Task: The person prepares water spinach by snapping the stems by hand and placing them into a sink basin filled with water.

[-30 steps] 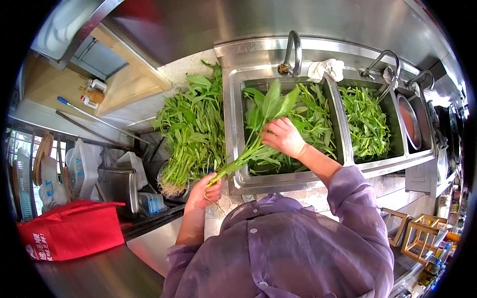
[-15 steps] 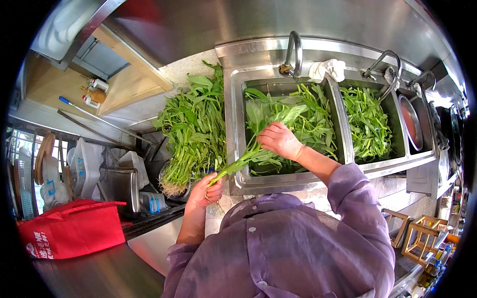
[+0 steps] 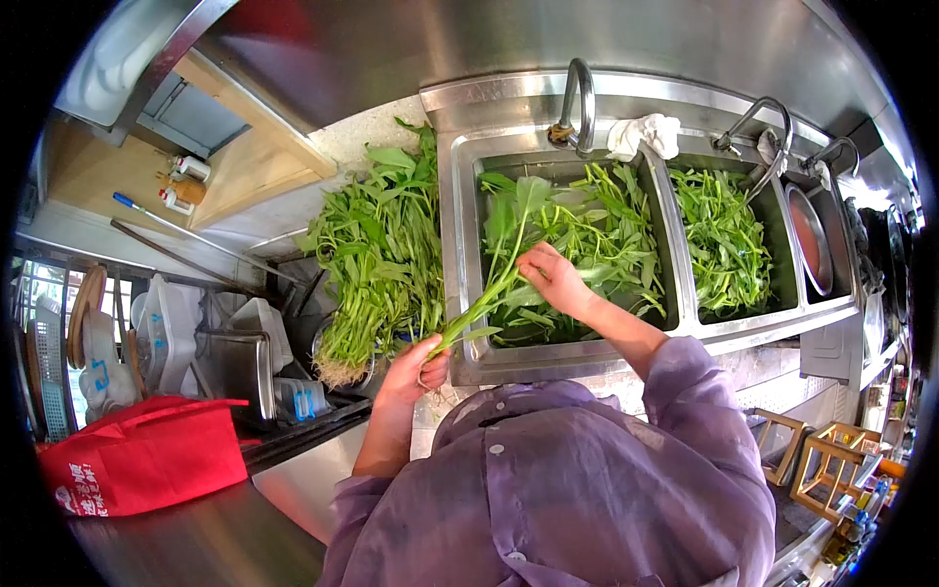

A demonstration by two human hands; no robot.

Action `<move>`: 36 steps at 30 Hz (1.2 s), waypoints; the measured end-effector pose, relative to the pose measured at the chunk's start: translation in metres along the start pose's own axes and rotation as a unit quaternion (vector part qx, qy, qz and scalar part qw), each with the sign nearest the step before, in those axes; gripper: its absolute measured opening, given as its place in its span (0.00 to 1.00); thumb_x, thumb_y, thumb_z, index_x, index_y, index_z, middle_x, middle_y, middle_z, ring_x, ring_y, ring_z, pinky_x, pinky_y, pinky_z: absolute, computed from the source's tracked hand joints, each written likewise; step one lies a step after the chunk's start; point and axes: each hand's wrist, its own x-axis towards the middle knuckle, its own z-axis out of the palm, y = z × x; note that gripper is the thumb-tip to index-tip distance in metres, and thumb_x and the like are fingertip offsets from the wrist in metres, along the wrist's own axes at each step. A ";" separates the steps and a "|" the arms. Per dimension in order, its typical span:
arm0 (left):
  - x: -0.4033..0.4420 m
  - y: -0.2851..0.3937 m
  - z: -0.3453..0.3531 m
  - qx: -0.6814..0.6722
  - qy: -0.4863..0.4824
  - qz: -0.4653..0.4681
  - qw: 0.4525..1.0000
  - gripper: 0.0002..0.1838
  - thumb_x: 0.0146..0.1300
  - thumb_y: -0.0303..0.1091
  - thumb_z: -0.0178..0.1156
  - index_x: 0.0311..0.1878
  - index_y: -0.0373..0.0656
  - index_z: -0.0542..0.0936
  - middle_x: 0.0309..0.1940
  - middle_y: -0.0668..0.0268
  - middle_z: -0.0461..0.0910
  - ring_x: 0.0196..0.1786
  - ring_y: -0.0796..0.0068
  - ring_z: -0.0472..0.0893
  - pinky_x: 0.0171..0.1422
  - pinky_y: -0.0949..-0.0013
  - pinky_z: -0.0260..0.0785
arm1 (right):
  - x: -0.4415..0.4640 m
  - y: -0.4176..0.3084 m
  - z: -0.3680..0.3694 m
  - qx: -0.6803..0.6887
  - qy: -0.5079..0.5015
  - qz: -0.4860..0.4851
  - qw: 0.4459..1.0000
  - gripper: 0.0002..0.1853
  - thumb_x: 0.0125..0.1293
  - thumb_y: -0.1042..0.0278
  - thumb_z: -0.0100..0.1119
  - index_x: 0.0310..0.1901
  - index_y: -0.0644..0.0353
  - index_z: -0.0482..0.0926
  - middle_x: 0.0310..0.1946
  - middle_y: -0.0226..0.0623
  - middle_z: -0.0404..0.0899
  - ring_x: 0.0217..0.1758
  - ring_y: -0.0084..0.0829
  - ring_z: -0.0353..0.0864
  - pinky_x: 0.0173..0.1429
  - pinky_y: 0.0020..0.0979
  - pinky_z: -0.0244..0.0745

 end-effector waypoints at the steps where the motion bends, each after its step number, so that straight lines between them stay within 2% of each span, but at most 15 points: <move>1: 0.002 0.001 0.006 0.024 0.018 0.005 1.000 0.14 0.62 0.41 0.48 0.30 0.38 0.70 0.09 0.77 0.54 0.09 0.86 0.51 0.13 0.78 0.42 | 0.000 0.011 0.004 -0.001 0.000 0.000 1.000 0.03 0.57 0.71 0.51 0.31 0.54 0.75 0.29 0.32 0.71 0.29 0.30 0.69 0.36 0.26 0.64; 3: 0.005 0.004 0.009 0.060 -0.009 0.021 0.998 0.15 0.62 0.43 0.46 0.29 0.40 0.69 0.09 0.77 0.54 0.10 0.85 0.52 0.13 0.78 0.42 | 0.007 0.035 0.002 0.316 0.118 0.315 0.887 0.06 0.62 0.71 0.46 0.32 0.59 0.75 0.28 0.32 0.73 0.29 0.26 0.69 0.36 0.27 0.66; 4: 0.004 0.006 0.011 0.081 0.010 0.018 0.996 0.15 0.62 0.42 0.47 0.29 0.39 0.69 0.09 0.77 0.54 0.10 0.85 0.52 0.13 0.78 0.42 | 0.019 0.029 -0.015 0.291 0.170 0.364 0.868 0.08 0.63 0.71 0.45 0.37 0.62 0.74 0.27 0.29 0.75 0.33 0.23 0.70 0.40 0.27 0.67; 7: 0.005 0.011 0.004 0.112 0.047 0.011 0.992 0.15 0.61 0.42 0.48 0.28 0.39 0.69 0.09 0.77 0.55 0.09 0.85 0.52 0.13 0.78 0.42 | 0.013 0.042 -0.035 -0.147 0.000 0.104 0.984 0.11 0.56 0.75 0.48 0.40 0.60 0.75 0.42 0.42 0.74 0.44 0.38 0.73 0.50 0.33 0.68; 10: 0.011 0.015 0.010 0.137 0.062 0.011 0.988 0.16 0.61 0.42 0.49 0.28 0.38 0.69 0.09 0.77 0.55 0.09 0.86 0.53 0.13 0.78 0.41 | 0.010 0.018 -0.033 -0.028 -0.187 0.042 0.981 0.14 0.53 0.75 0.48 0.42 0.60 0.74 0.44 0.44 0.73 0.48 0.42 0.72 0.50 0.34 0.68; 13: 0.013 0.020 0.017 0.147 0.071 0.023 0.986 0.16 0.60 0.43 0.51 0.28 0.38 0.69 0.09 0.77 0.56 0.09 0.86 0.52 0.13 0.78 0.41 | 0.015 -0.006 -0.035 0.030 -0.223 0.173 0.959 0.13 0.56 0.67 0.49 0.43 0.56 0.74 0.29 0.44 0.77 0.36 0.41 0.77 0.43 0.35 0.70; 17: 0.015 0.028 0.019 0.159 0.071 0.027 0.984 0.15 0.59 0.41 0.53 0.28 0.37 0.70 0.09 0.77 0.56 0.09 0.86 0.53 0.13 0.78 0.41 | 0.017 -0.013 -0.039 0.034 -0.270 0.201 0.941 0.11 0.58 0.63 0.50 0.41 0.55 0.75 0.28 0.43 0.77 0.35 0.44 0.76 0.40 0.37 0.70; 19: 0.017 0.030 0.020 0.163 0.064 0.029 0.984 0.14 0.58 0.40 0.53 0.28 0.37 0.70 0.09 0.77 0.56 0.09 0.86 0.53 0.13 0.78 0.41 | 0.014 -0.011 -0.036 -0.121 -0.313 0.109 0.936 0.12 0.58 0.63 0.52 0.41 0.59 0.74 0.30 0.44 0.76 0.34 0.44 0.75 0.39 0.34 0.70; 25: 0.026 0.024 0.028 0.150 0.044 0.036 0.987 0.15 0.59 0.40 0.54 0.29 0.35 0.71 0.10 0.76 0.59 0.10 0.86 0.54 0.14 0.78 0.43 | 0.008 0.005 -0.024 0.035 -0.168 0.161 0.972 0.08 0.60 0.68 0.48 0.37 0.61 0.74 0.28 0.45 0.76 0.35 0.40 0.76 0.41 0.34 0.70; 27: 0.029 0.019 0.030 0.136 0.033 0.048 0.989 0.14 0.59 0.39 0.53 0.29 0.35 0.71 0.10 0.76 0.59 0.10 0.86 0.54 0.14 0.79 0.44 | 0.005 0.047 -0.021 0.380 0.097 0.375 0.840 0.08 0.61 0.69 0.48 0.37 0.64 0.73 0.29 0.44 0.76 0.35 0.37 0.76 0.43 0.32 0.70; 29: 0.028 0.017 0.027 0.135 0.035 0.053 0.989 0.14 0.60 0.39 0.53 0.29 0.35 0.71 0.10 0.75 0.59 0.10 0.86 0.55 0.14 0.79 0.44 | 0.009 0.067 -0.040 0.231 0.133 0.371 0.889 0.08 0.61 0.67 0.48 0.36 0.63 0.73 0.30 0.42 0.76 0.35 0.38 0.76 0.45 0.33 0.68; 30: 0.027 0.018 0.026 0.151 0.052 0.062 0.985 0.14 0.60 0.39 0.53 0.29 0.36 0.71 0.10 0.75 0.59 0.10 0.86 0.55 0.14 0.79 0.44 | 0.008 0.069 -0.044 -0.077 0.077 0.332 0.937 0.07 0.60 0.66 0.49 0.35 0.60 0.73 0.29 0.40 0.76 0.36 0.36 0.76 0.47 0.34 0.68; 31: 0.026 0.018 0.026 0.167 0.068 0.068 0.981 0.13 0.60 0.39 0.53 0.29 0.36 0.71 0.10 0.75 0.60 0.10 0.86 0.55 0.14 0.79 0.44 | 0.006 0.056 -0.043 -0.077 0.077 0.334 0.936 0.07 0.60 0.66 0.49 0.35 0.60 0.73 0.29 0.40 0.76 0.36 0.36 0.76 0.47 0.34 0.68; 33: 0.029 0.020 0.027 0.175 0.066 0.072 0.980 0.13 0.60 0.38 0.53 0.29 0.36 0.71 0.10 0.75 0.59 0.10 0.86 0.55 0.14 0.79 0.44 | 0.002 0.023 -0.039 -0.494 0.109 0.104 0.856 0.06 0.57 0.67 0.50 0.33 0.60 0.73 0.27 0.39 0.75 0.34 0.35 0.76 0.42 0.35 0.69; 36: 0.033 0.020 0.032 0.178 0.066 0.081 0.978 0.12 0.60 0.37 0.53 0.30 0.37 0.70 0.10 0.76 0.59 0.10 0.87 0.55 0.14 0.79 0.43 | 0.005 -0.026 -0.032 -0.385 0.022 -0.075 0.920 0.08 0.48 0.70 0.54 0.33 0.57 0.75 0.30 0.32 0.73 0.35 0.31 0.71 0.43 0.34 0.65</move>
